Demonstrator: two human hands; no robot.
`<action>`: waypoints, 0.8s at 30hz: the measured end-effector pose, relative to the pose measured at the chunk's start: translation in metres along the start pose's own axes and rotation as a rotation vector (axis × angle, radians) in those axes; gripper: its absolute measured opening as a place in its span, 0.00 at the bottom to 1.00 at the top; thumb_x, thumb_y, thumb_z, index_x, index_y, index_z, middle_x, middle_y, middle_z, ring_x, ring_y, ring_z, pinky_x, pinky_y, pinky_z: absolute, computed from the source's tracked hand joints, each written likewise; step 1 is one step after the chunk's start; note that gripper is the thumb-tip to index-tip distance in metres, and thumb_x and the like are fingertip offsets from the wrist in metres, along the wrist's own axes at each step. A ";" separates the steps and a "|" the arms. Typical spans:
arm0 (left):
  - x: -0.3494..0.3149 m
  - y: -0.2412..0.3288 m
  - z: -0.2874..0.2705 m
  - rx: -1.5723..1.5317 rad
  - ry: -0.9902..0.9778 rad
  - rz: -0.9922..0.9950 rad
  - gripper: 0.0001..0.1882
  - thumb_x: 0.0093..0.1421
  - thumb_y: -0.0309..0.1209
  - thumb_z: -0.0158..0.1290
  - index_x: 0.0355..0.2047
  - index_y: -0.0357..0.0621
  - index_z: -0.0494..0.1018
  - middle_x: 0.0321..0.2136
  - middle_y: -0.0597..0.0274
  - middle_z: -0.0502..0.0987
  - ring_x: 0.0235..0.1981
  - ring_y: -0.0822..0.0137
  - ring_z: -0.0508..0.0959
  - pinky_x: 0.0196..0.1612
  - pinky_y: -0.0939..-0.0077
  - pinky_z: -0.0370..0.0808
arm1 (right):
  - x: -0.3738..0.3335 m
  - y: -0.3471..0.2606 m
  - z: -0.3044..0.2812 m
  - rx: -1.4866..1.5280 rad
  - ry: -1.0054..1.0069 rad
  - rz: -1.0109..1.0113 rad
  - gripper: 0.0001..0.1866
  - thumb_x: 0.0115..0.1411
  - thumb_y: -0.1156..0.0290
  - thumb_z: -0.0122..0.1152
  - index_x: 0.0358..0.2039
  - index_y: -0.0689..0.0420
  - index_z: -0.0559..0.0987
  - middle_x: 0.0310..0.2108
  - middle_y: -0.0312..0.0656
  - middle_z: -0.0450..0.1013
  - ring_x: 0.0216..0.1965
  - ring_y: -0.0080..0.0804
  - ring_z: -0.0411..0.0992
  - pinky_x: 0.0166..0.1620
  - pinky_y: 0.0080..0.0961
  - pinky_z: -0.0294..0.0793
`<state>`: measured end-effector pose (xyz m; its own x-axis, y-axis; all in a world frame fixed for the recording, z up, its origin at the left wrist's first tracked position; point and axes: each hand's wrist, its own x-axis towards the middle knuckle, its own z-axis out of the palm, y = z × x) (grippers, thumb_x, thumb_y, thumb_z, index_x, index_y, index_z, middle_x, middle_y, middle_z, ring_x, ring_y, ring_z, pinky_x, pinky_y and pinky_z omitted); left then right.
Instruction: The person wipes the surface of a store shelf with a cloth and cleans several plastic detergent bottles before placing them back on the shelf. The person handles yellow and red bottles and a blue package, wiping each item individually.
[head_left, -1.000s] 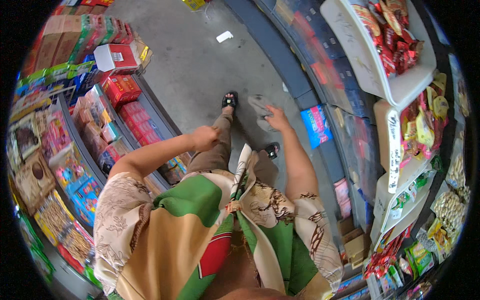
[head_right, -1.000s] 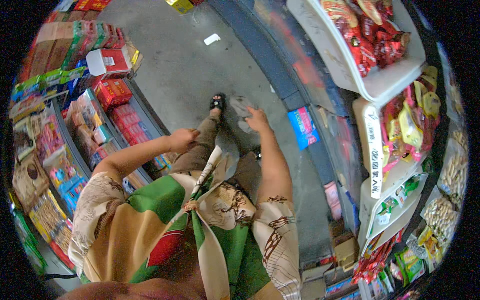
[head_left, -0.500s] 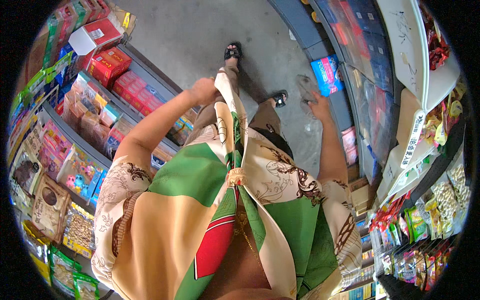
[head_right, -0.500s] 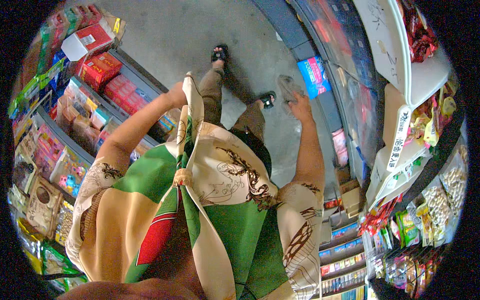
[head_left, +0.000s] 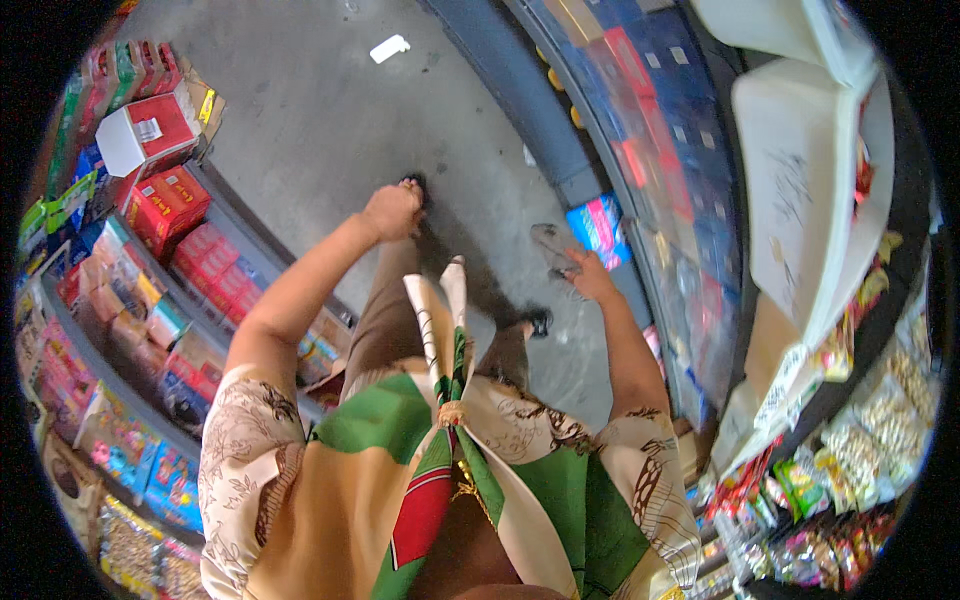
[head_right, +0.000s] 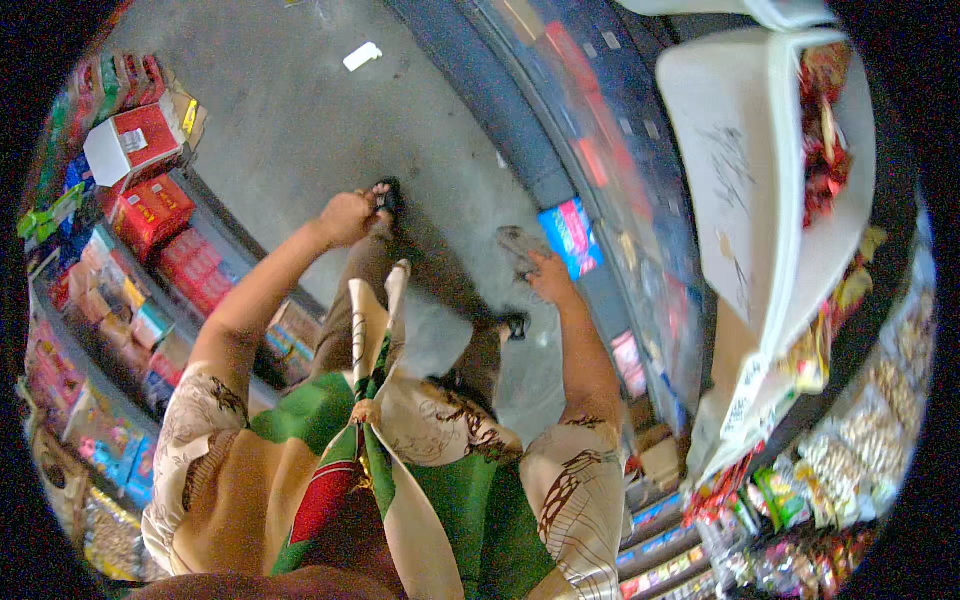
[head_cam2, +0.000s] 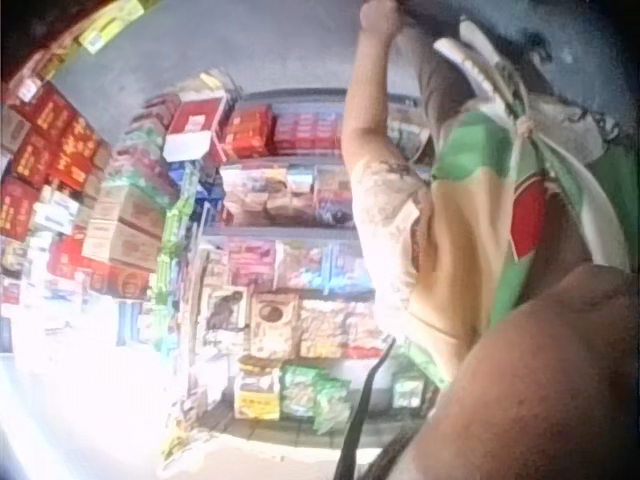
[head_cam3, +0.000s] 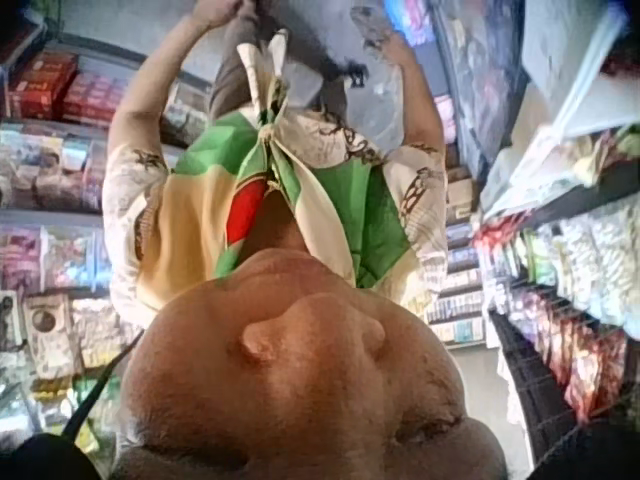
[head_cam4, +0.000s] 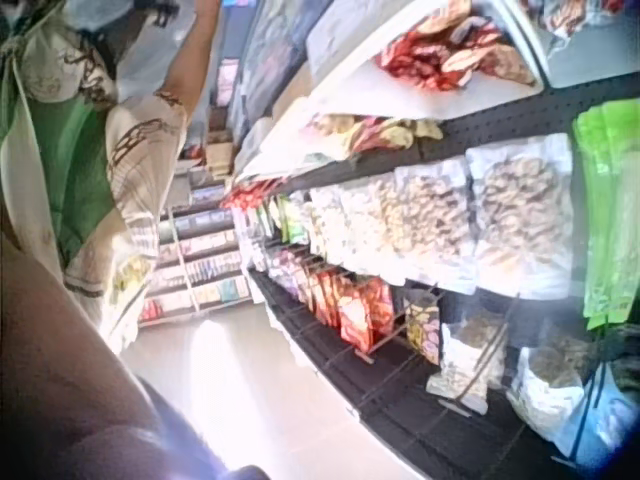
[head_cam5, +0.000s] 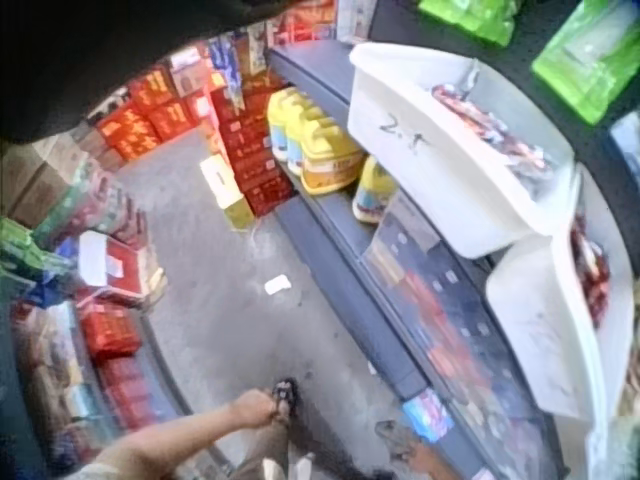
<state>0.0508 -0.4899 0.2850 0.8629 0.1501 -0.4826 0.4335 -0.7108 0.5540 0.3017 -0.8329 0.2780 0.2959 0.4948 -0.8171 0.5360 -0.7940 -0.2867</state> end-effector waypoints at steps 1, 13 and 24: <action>0.009 0.008 0.016 -0.109 0.147 0.053 0.12 0.51 0.32 0.50 0.30 0.33 0.68 0.30 0.44 0.73 0.33 0.47 0.74 0.39 0.59 0.70 | 0.022 0.005 0.000 -0.026 -0.012 -0.041 0.30 0.46 0.69 0.62 0.52 0.50 0.68 0.50 0.59 0.60 0.52 0.52 0.60 0.55 0.35 0.60; 0.082 0.079 0.349 -1.608 0.138 -0.104 0.08 0.53 0.33 0.49 0.23 0.44 0.65 0.21 0.61 0.67 0.26 0.66 0.69 0.30 0.70 0.69 | 0.299 0.094 0.011 0.000 0.541 -0.047 0.35 0.51 0.60 0.56 0.58 0.55 0.56 0.35 0.64 0.70 0.46 0.59 0.64 0.50 0.41 0.63; 0.065 0.141 0.296 -0.402 -0.149 0.245 0.23 0.40 0.27 0.52 0.37 0.21 0.67 0.36 0.37 0.70 0.31 0.52 0.75 0.34 0.67 0.75 | 0.301 0.162 0.097 -0.422 0.844 0.056 0.33 0.53 0.64 0.54 0.57 0.60 0.55 0.53 0.69 0.50 0.50 0.64 0.55 0.51 0.48 0.58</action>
<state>0.0914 -0.7843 0.1307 0.9180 -0.1093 -0.3813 0.3140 -0.3874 0.8668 0.4008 -0.8473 -0.0630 0.7160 0.6829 -0.1450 0.6965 -0.7129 0.0818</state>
